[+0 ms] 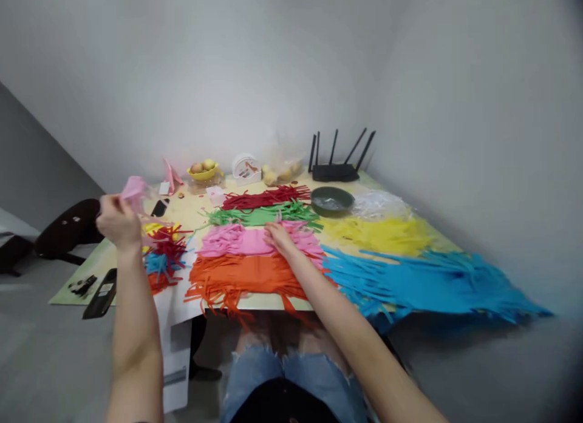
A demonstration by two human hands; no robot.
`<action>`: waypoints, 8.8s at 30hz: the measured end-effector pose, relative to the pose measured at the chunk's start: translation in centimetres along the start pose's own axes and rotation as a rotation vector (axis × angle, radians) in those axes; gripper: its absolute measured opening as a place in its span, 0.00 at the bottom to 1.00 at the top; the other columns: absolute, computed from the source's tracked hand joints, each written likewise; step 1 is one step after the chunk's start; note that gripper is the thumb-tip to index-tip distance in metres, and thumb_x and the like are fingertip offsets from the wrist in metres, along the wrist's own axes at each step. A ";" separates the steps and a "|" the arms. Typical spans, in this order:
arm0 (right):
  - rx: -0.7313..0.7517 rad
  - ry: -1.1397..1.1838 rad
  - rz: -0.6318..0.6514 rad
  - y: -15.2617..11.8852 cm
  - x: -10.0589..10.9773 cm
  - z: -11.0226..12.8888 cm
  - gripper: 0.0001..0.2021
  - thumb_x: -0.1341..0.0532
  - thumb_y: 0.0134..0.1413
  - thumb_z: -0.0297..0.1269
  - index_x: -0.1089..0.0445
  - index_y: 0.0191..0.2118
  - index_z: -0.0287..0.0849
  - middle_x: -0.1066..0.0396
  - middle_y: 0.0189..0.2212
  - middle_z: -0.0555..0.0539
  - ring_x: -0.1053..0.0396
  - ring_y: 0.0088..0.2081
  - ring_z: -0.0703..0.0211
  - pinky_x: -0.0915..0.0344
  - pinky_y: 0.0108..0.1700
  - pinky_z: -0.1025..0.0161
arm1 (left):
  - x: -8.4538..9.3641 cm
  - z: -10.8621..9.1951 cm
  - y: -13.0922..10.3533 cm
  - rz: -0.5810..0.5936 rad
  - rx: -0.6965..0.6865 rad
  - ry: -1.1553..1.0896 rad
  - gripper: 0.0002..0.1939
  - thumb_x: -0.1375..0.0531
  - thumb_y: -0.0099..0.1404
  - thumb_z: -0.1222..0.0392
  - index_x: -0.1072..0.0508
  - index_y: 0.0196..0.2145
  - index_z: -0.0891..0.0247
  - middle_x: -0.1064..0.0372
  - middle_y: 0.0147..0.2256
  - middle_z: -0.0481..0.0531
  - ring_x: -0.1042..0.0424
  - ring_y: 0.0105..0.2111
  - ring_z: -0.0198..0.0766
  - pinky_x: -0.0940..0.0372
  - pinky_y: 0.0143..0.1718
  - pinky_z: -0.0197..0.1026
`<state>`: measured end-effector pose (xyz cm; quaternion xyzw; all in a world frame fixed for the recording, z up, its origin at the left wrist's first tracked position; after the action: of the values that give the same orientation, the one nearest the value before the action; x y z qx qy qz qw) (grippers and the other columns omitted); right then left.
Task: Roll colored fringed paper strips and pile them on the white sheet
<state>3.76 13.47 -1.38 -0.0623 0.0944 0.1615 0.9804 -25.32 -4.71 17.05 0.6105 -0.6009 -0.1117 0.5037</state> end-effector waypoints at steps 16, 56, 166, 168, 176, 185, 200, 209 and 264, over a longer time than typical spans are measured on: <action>0.643 -0.713 0.534 -12.1 0.8 10.5 0.07 0.43 0.56 0.28 0.27 0.34 0.42 0.23 0.32 0.47 0.27 0.35 0.57 0.33 0.40 0.61 | 2.9 -9.9 -14.3 1.066 -0.500 -0.633 0.12 0.40 0.66 0.53 0.23 0.41 0.62 0.23 0.36 0.53 0.26 0.34 0.40 0.34 0.36 0.39; 0.777 -1.446 0.127 -13.4 8.2 18.4 0.10 0.44 0.58 0.29 0.29 0.43 0.42 0.26 0.37 0.44 0.30 0.40 0.52 0.39 0.41 0.59 | -2.7 -16.1 -14.4 1.159 -0.582 -0.518 0.09 0.40 0.62 0.55 0.23 0.31 0.62 0.24 0.28 0.53 0.24 0.32 0.46 0.32 0.36 0.44; 0.762 -0.735 0.205 -15.5 7.8 14.4 0.11 0.38 0.58 0.35 0.27 0.45 0.39 0.23 0.44 0.43 0.27 0.45 0.55 0.34 0.47 0.61 | 2.5 -13.6 -16.4 0.839 -0.495 -0.936 0.08 0.33 0.62 0.59 0.29 0.29 0.60 0.31 0.27 0.47 0.34 0.26 0.34 0.38 0.32 0.38; 0.750 -0.767 0.181 -15.7 7.8 14.4 0.08 0.39 0.58 0.34 0.26 0.42 0.39 0.22 0.41 0.44 0.27 0.42 0.55 0.34 0.46 0.61 | 2.4 -13.7 -16.5 0.835 -0.462 -0.900 0.10 0.32 0.60 0.58 0.27 0.38 0.60 0.27 0.34 0.49 0.30 0.31 0.35 0.36 0.34 0.37; 0.634 -0.520 0.220 -16.0 7.9 14.2 0.06 0.37 0.57 0.36 0.27 0.37 0.39 0.24 0.34 0.47 0.28 0.34 0.61 0.32 0.38 0.64 | 2.5 -13.7 -16.6 1.085 -0.195 -1.073 0.09 0.35 0.65 0.55 0.25 0.34 0.63 0.24 0.28 0.51 0.24 0.27 0.36 0.29 0.33 0.37; 0.562 -0.200 0.360 -15.8 7.9 13.1 0.09 0.37 0.58 0.33 0.19 0.40 0.39 0.22 0.32 0.47 0.26 0.31 0.66 0.28 0.34 0.68 | 1.9 -13.6 -17.4 1.103 0.072 -1.348 0.03 0.34 0.59 0.61 0.21 0.31 0.62 0.24 0.25 0.50 0.24 0.25 0.38 0.26 0.31 0.41; 0.741 -0.653 0.175 -16.7 7.7 13.5 0.12 0.38 0.58 0.30 0.21 0.46 0.42 0.20 0.43 0.46 0.23 0.43 0.59 0.29 0.46 0.63 | 2.1 -13.8 -17.6 0.976 -0.252 -1.174 0.08 0.33 0.62 0.61 0.28 0.37 0.63 0.26 0.31 0.48 0.25 0.26 0.33 0.30 0.29 0.34; 0.646 -0.570 0.178 -16.6 7.8 13.4 0.03 0.36 0.55 0.32 0.26 0.34 0.40 0.23 0.32 0.48 0.25 0.35 0.60 0.28 0.39 0.64 | 2.3 -13.6 -17.9 1.039 -0.256 -1.100 0.06 0.35 0.65 0.60 0.28 0.35 0.63 0.23 0.30 0.51 0.20 0.31 0.38 0.27 0.35 0.38; 0.417 -0.052 0.373 -10.0 6.2 8.3 0.13 0.32 0.56 0.44 0.23 0.38 0.38 0.21 0.34 0.46 0.23 0.36 0.62 0.27 0.43 0.64 | -3.5 -15.9 -23.8 0.880 0.139 -1.219 0.11 0.35 0.65 0.53 0.18 0.41 0.61 0.20 0.46 0.56 0.23 0.51 0.45 0.33 0.58 0.50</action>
<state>14.21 7.24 6.37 0.1636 0.1103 0.3177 0.9274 0.42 0.45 4.99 0.1746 -0.9672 -0.1799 0.0405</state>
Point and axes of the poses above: each hand's wrist, its own y-axis towards the middle knuckle, its own x-axis out of the back of the hand, z = x × y, the point moved 1 cm from there along y, towards the middle knuckle
